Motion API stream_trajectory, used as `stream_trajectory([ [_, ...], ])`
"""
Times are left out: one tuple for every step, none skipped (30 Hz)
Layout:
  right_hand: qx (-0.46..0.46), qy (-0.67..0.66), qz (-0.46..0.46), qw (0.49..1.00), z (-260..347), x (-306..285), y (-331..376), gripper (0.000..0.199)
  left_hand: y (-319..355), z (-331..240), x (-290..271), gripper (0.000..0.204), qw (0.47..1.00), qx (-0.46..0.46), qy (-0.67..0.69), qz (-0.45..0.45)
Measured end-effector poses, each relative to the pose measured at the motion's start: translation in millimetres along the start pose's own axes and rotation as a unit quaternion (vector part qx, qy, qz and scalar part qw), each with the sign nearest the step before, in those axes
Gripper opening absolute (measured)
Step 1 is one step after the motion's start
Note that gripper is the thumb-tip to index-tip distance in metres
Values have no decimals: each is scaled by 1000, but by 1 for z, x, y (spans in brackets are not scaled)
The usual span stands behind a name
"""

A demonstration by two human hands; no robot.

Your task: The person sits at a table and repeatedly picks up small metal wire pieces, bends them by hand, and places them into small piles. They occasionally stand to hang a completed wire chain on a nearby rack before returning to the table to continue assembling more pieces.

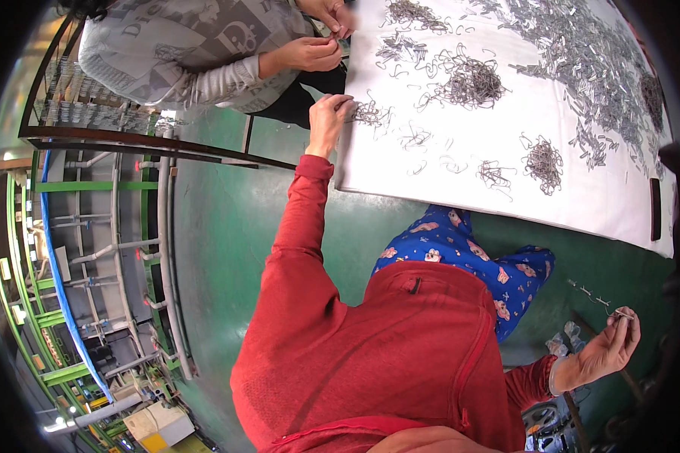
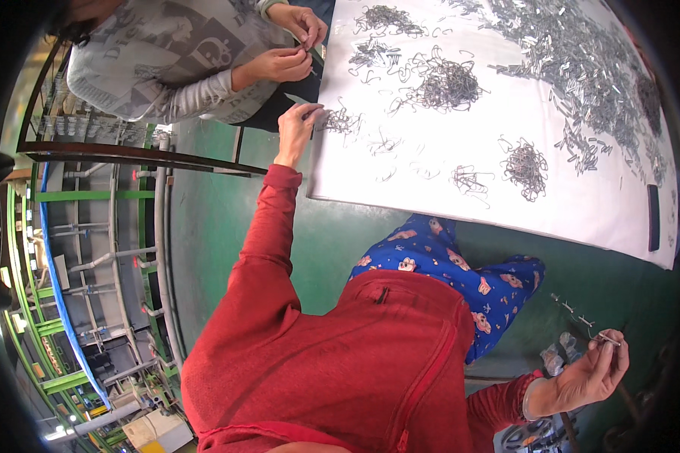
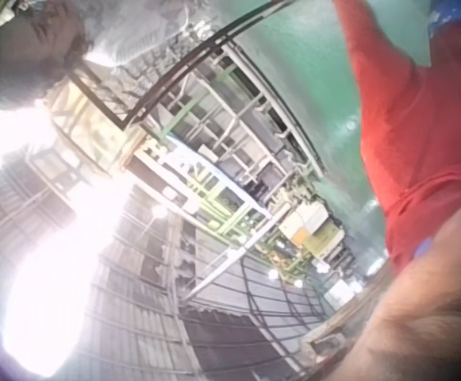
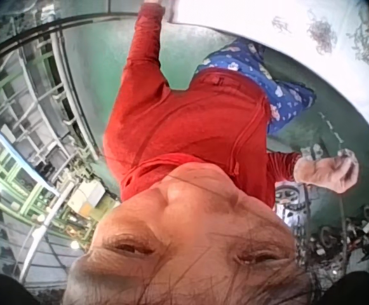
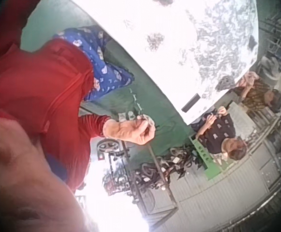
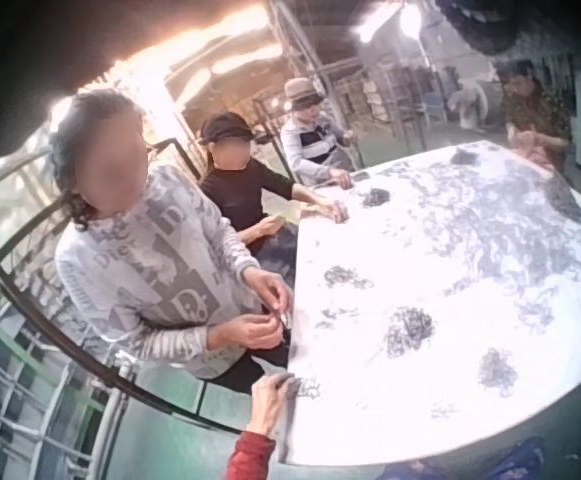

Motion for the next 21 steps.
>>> stream_trajectory([
  [-3, 0, 3, 1000, 1, 1, 0, 20, -6, -5, 3, 13, 999, 40, -7, 16],
  [-5, 3, -8, 1000, 2, 0, -1, 20, -10, -8, 7, 14, 996, 66, -44, 37],
  [-7, -3, 7, 1000, 3, 2, -1, 20, -14, -11, 13, 15, 990, 87, -85, 64],
  [-8, -8, 7, 1000, 3, 3, 0, 20, -16, -14, 18, 16, 982, 115, -122, 88],
  [-15, -9, 2, 1000, 4, 2, 1, 20, -19, -14, 21, 16, 981, 102, -138, 96],
  [-9, -17, 4, 1000, 3, 2, 1, 20, -19, -15, 22, 17, 976, 108, -164, 95],
  [-10, -22, 0, 1000, 3, 2, 2, 20, -20, -17, 23, 17, 971, 121, -186, 94],
  [-11, -28, -14, 999, 2, 0, 2, 20, -19, -20, 24, 18, 965, 141, -205, 86],
  [-12, -20, -7, 1000, 2, 1, 3, 20, -18, -19, 25, 18, 966, 128, -207, 87],
  [-16, -15, -9, 1000, 1, 0, 3, 20, -17, -19, 24, 19, 967, 122, -208, 79],
  [-12, -11, -26, 1000, 1, -2, 3, 20, -16, -19, 23, 20, 968, 117, -210, 68],
  [-13, -10, -12, 1000, 0, 0, 3, 21, -16, -19, 22, 20, 975, 111, -183, 60],
  [-8, -10, -13, 1000, -1, 0, 3, 21, -15, -19, 18, 19, 980, 107, -158, 50],
  [-7, -8, -22, 1000, -2, -1, 3, 21, -15, -19, 14, 18, 985, 102, -132, 40],
  [7, -18, -3, 1000, -5, 1, 3, 21, -14, -22, 10, 16, 988, 115, -104, 23],
  [15, -26, 8, 1000, -9, 3, 2, 21, -13, -27, 5, 15, 989, 127, -77, 6],
  [19, -39, 15, 999, -14, 4, 1, 21, -12, -34, -1, 13, 989, 139, -49, -11],
  [28, -35, 20, 999, -20, 6, 1, 21, -10, -44, -5, 13, 989, 143, -35, -10],
  [33, -34, 21, 999, -27, 6, 1, 21, -6, -59, -6, 13, 989, 148, -20, -9],
  [39, -35, 10, 999, -33, 6, 2, 21, 1, -79, -10, 13, 987, 158, -5, -12],
  [51, -35, 15, 998, -41, 8, 2, 20, 9, -104, 1, 14, 987, 126, 89, 42],
])
Point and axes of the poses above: each hand's wrist, its own y-axis away from the middle knuckle, its own x-axis out of the palm, z = x × y, the point moved 6 cm from there along -y, towards the middle knuckle, and after that the axes turned 11 degrees about -y, right-handed, at the moved point
